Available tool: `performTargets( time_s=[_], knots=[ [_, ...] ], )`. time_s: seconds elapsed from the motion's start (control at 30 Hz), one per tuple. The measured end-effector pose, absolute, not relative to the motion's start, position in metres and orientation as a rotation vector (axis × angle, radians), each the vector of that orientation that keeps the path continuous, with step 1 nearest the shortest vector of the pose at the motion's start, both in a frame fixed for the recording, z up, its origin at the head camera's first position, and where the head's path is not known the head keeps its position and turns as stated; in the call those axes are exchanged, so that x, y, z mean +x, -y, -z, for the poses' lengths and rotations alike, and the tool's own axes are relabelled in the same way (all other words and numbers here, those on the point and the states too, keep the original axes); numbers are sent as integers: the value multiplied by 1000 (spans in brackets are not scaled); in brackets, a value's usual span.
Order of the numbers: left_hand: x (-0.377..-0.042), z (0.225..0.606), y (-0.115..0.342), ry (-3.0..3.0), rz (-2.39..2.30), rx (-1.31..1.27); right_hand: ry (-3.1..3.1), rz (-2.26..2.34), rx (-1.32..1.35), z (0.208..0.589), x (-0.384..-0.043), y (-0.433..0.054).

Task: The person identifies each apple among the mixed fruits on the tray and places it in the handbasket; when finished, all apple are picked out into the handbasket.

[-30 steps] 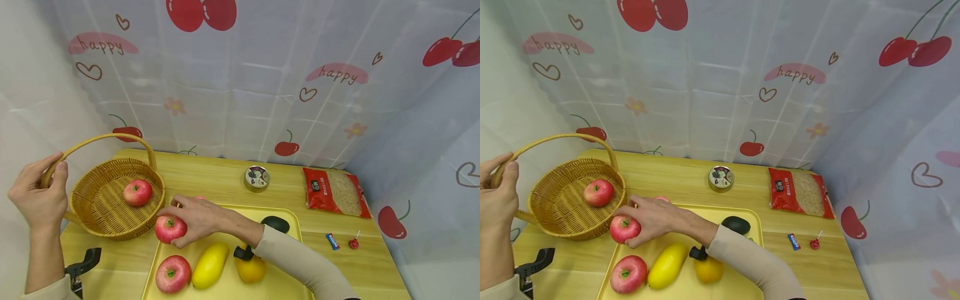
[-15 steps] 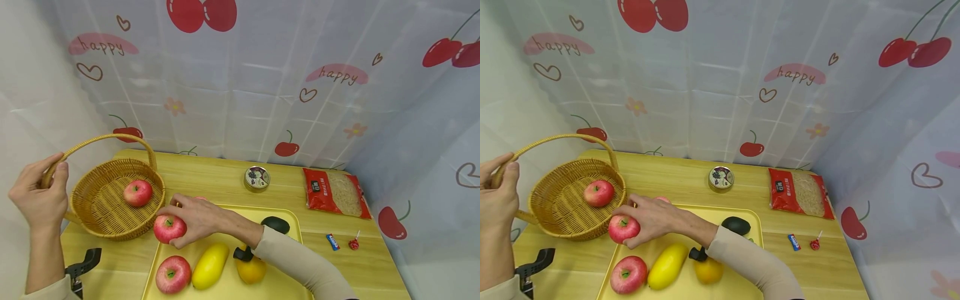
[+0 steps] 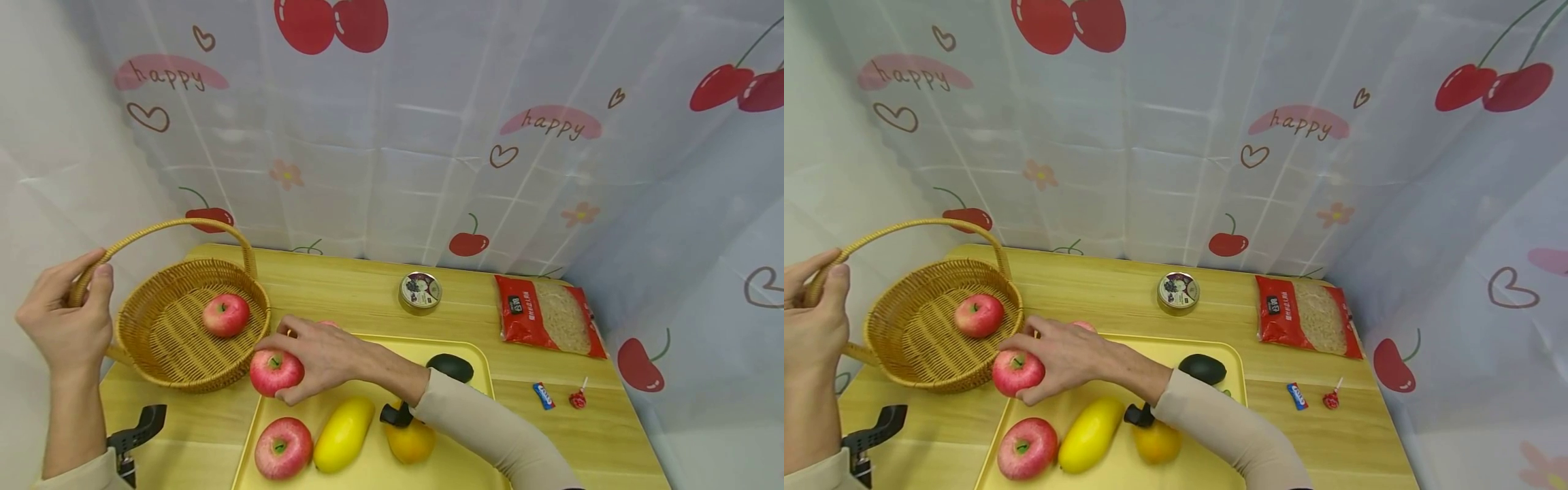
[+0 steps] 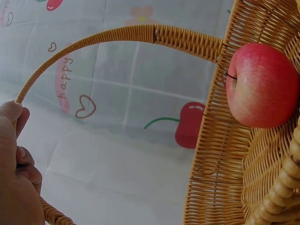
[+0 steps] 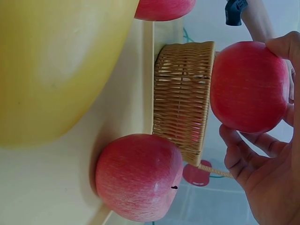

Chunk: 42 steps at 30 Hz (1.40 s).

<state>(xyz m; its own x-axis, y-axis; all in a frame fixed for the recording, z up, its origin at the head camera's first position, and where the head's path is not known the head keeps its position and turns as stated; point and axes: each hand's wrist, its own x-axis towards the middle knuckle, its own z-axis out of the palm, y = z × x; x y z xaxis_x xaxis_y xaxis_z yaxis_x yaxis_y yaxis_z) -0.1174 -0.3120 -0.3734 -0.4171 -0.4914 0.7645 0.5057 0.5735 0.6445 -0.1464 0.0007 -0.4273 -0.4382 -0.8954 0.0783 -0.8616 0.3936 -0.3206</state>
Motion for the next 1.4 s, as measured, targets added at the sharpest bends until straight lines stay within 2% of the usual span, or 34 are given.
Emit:
performTargets(
  time_s=[1.4],
  knots=[
    [-119, 375, 315, 1654, 1109, -24, -2487, 556, -1584, 424, -150, 9]
  ],
)
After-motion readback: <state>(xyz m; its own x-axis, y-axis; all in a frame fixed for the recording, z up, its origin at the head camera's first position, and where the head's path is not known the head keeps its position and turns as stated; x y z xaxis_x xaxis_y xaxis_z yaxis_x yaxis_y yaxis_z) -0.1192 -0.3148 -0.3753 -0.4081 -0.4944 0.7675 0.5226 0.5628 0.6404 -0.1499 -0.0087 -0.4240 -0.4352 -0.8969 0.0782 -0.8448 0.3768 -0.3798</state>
